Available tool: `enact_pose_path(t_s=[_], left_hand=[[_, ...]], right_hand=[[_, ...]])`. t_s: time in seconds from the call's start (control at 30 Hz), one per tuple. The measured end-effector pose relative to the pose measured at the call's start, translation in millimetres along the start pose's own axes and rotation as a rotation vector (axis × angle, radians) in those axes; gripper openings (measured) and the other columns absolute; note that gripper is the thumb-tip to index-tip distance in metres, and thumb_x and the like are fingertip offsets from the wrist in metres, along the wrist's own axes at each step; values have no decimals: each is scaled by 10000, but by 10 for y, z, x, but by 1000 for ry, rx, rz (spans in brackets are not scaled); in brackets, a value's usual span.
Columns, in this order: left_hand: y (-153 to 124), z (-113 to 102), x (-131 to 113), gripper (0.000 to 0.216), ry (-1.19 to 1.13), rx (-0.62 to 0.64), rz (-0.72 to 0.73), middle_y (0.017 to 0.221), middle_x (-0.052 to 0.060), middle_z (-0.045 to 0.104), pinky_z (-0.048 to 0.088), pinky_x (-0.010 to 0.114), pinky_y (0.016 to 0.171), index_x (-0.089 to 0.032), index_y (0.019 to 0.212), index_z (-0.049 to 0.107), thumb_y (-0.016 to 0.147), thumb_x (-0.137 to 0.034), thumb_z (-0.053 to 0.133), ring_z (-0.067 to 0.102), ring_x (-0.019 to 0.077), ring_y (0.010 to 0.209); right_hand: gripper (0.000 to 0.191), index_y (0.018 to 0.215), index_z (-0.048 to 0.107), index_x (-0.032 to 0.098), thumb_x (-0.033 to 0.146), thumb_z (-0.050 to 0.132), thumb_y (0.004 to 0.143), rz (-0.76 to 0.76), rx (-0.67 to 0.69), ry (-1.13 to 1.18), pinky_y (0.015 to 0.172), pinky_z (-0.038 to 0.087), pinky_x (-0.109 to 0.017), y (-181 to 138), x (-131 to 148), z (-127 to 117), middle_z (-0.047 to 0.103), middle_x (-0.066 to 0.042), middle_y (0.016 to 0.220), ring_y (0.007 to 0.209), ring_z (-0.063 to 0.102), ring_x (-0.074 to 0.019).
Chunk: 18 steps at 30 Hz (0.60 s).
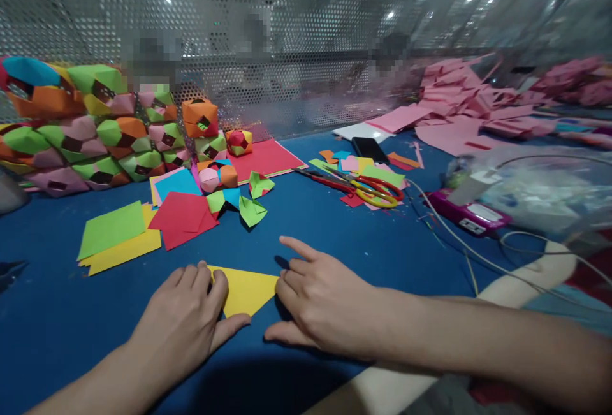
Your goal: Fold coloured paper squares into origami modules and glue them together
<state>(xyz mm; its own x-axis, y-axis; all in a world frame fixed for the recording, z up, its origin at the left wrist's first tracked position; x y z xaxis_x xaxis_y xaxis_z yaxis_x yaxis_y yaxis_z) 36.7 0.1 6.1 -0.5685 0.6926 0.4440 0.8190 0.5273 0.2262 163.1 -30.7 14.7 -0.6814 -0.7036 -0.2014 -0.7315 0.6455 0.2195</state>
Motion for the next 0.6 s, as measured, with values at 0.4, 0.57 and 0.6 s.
enact_pose_path(t_s=[0.4,0.57,0.6], left_hand=[[-2,-17,-159,247,-286,-238,173,997,127,661,515,325,816,-107,994,592,907,-177,371,611,214,970],[30,31,-58,277,-186,-34,33,753,94,606,489,395,589,-148,787,600,885,-346,433,573,243,680],[34,43,-18,313,-198,17,-6,743,86,590,475,398,578,-154,788,598,884,-396,425,554,241,664]], right_hand=[[404,1114,549,66,378,363,937,-89,-182,165,988,331,-401,145,53,184,650,-120,1015,971,547,-223],[391,930,614,112,411,363,931,-40,-175,109,1008,295,-445,129,14,155,651,-70,775,756,551,-198],[408,926,615,115,442,371,922,-32,-167,114,1005,295,-455,124,-1,147,644,-65,754,745,547,-199]])
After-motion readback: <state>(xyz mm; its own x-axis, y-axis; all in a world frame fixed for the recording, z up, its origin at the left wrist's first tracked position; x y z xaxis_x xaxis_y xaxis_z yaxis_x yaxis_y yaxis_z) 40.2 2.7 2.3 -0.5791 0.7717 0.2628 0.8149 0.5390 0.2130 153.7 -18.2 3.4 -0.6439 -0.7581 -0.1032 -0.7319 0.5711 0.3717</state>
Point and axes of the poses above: each hand's wrist, its own y-axis towards the middle knuckle, its own z-axis out of the palm, x = y × z, the point moved 6 cm from there along y, towards the middle knuckle
